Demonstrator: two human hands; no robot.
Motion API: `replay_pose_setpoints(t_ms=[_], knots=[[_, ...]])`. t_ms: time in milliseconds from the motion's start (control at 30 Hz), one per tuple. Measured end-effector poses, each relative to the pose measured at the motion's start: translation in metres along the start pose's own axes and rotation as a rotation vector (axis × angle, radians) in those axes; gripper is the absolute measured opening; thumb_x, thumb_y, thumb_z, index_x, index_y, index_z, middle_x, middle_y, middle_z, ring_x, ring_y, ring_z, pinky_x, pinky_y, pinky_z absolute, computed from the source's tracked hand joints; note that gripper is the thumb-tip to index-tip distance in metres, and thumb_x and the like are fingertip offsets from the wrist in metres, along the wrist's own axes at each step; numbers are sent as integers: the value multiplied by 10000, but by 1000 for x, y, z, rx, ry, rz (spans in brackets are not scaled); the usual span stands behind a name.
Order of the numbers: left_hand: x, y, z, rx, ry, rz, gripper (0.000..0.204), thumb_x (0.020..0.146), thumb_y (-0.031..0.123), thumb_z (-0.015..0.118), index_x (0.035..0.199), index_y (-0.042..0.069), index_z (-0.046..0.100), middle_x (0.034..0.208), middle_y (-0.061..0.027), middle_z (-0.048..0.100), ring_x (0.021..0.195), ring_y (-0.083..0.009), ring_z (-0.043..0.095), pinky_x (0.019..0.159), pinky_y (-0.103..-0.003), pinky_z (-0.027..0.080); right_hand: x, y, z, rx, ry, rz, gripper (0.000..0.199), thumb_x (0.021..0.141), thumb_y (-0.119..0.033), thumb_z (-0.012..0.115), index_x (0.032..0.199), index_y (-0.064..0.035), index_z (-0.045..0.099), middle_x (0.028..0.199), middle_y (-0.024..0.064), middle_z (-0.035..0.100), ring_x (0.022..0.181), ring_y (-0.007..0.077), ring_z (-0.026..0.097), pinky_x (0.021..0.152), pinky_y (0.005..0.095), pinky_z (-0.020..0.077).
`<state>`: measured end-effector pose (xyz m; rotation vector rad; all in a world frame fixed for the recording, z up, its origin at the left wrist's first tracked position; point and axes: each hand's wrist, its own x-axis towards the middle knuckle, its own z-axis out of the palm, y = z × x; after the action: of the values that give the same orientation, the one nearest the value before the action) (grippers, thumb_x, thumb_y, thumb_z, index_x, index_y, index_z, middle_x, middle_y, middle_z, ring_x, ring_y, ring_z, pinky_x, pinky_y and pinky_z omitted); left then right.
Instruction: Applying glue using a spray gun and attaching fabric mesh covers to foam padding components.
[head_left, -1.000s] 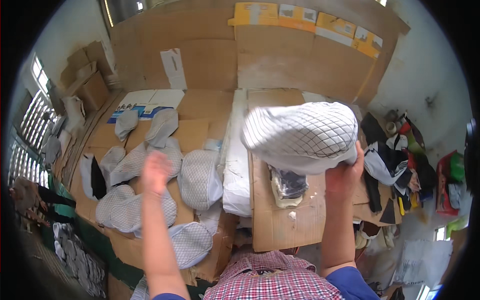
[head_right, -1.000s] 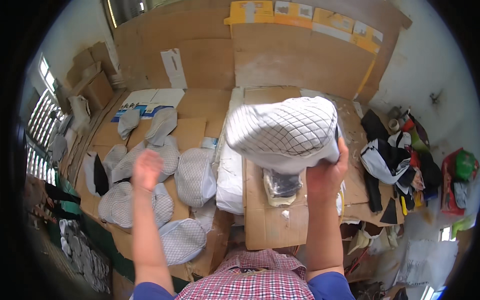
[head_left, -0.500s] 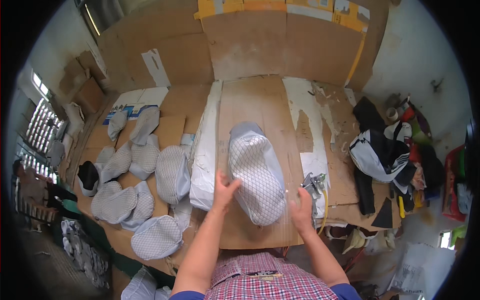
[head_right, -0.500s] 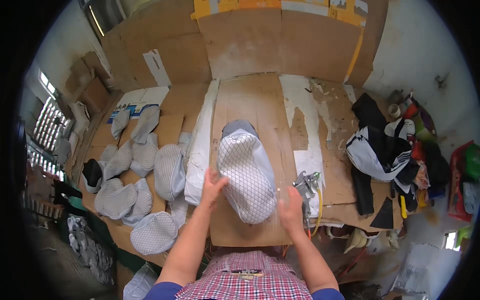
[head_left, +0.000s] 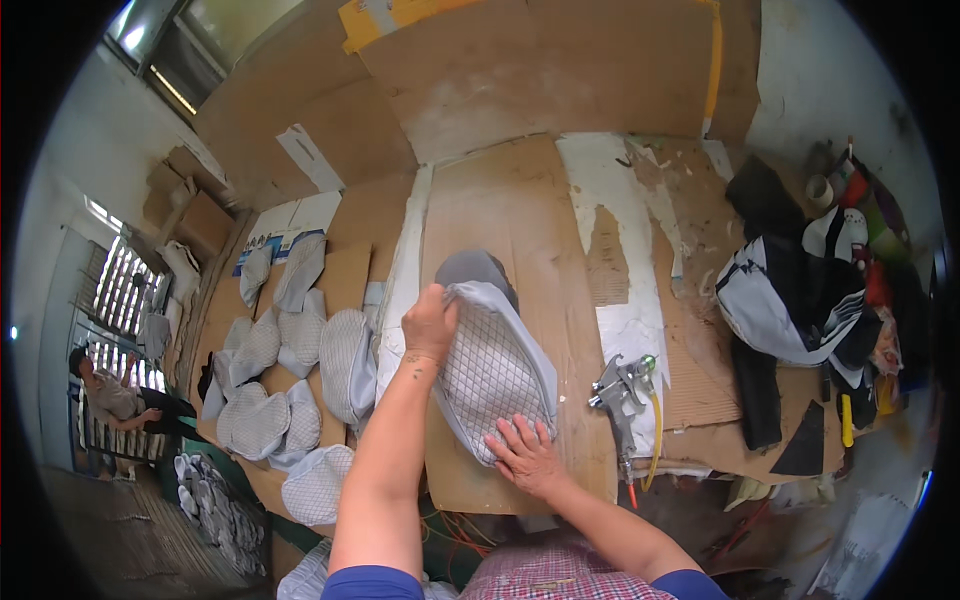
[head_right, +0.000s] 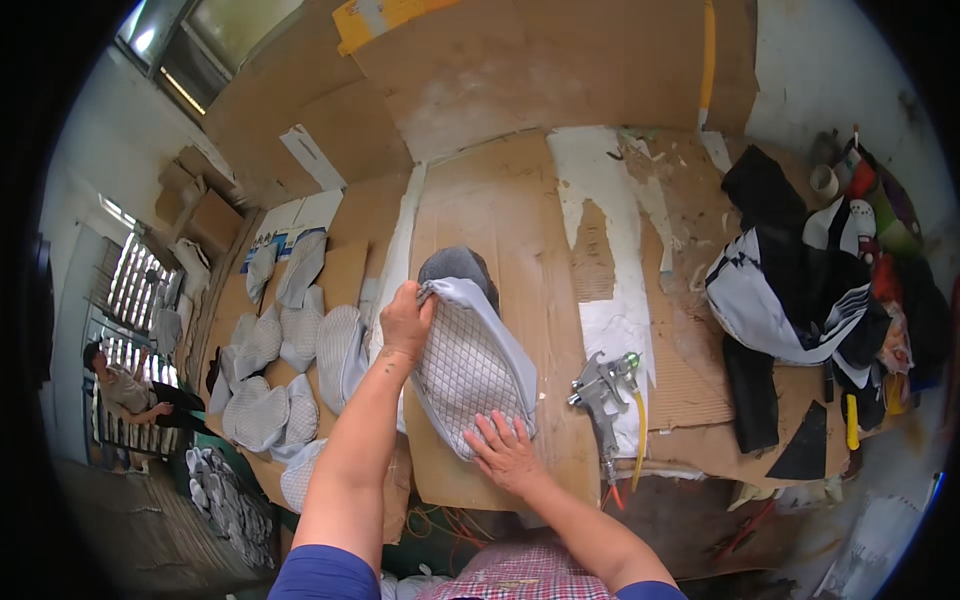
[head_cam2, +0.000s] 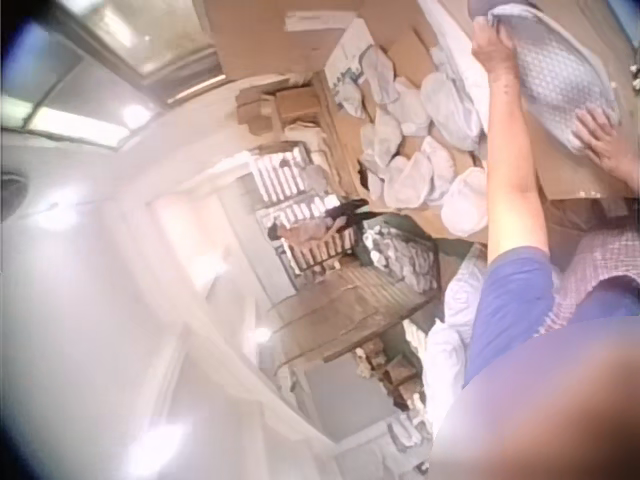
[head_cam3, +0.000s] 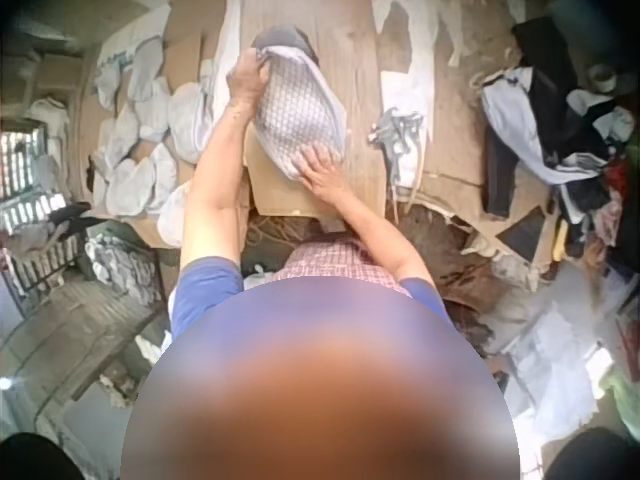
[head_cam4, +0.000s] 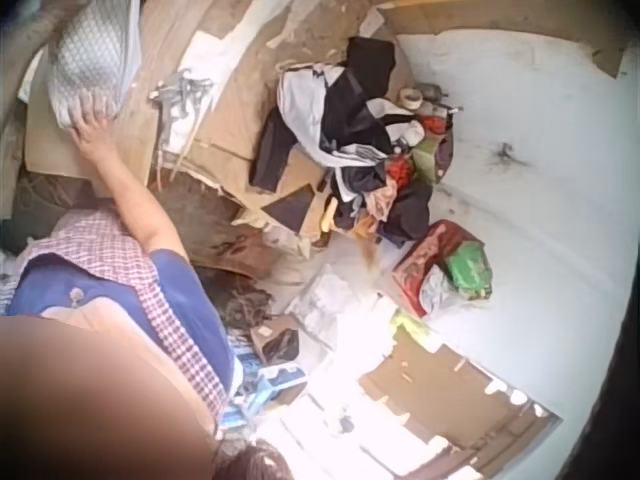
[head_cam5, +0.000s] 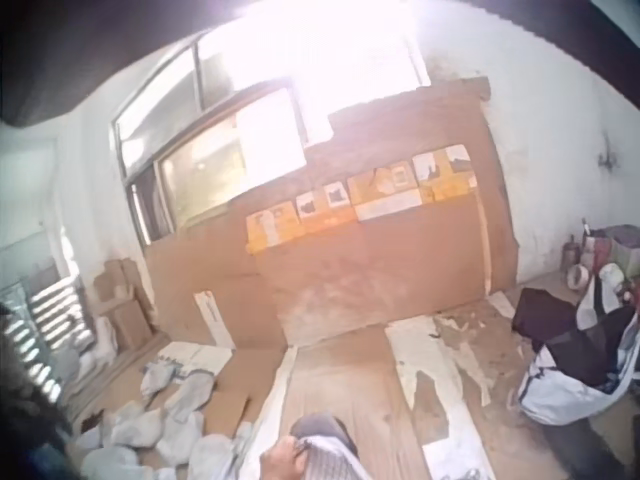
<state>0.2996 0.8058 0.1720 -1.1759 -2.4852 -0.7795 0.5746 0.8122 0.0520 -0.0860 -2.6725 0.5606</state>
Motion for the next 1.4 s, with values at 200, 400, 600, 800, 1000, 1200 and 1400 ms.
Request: replay_pose_setpoints(t_ms=[200,400,600,800,1000,1200,1400], knots=[[17,-18,-18,-166,-437,-261,493,722,312,693,1122,66,543,1034,-179,605,967,-339,589,833,-410,472,-3,12,-7,134,-11,33,573,743,-298,648,1281,-183,487,1378,114,390,1296,308,318,1040,478,240],[11,16,-46,-186,-344,-106,590,668,242,732,1201,88,533,1127,-144,559,1053,-311,546,902,-368,444,-17,83,-86,-156,217,466,690,660,-267,732,1242,-30,447,1273,193,434,1172,384,399,979,484,320],[45,44,-21,157,-540,256,501,675,229,728,1142,132,577,1054,-132,602,1041,-308,543,871,-372,456,-16,100,-104,-57,141,599,722,631,-167,741,1262,-26,419,1195,177,473,1060,361,441,927,441,365],[45,57,-56,-80,-510,13,530,667,232,732,1150,86,572,1120,-136,606,1096,-320,523,900,-406,442,-48,68,-166,349,168,305,802,619,-85,668,1341,4,329,1118,199,507,977,346,509,857,419,421],[-9,-25,-46,-473,-298,-345,559,686,273,736,1164,36,572,1106,-154,622,1030,-265,589,880,-366,457,-104,-51,-248,206,317,55,788,659,-141,708,1327,33,329,1025,175,513,855,318,527,791,392,434],[-31,-10,-26,-113,-55,-379,429,685,281,734,1005,12,634,845,-125,667,791,-267,646,749,-371,490,-99,-110,-285,749,75,404,629,793,-126,665,1333,-11,364,1047,129,592,968,198,574,834,352,459],[-68,-60,-73,-535,220,-451,623,728,211,740,1256,52,449,1118,-135,532,972,-209,531,803,-323,449,-102,-136,-285,801,163,430,577,782,11,610,1315,-15,389,969,110,610,844,179,605,754,303,483]])
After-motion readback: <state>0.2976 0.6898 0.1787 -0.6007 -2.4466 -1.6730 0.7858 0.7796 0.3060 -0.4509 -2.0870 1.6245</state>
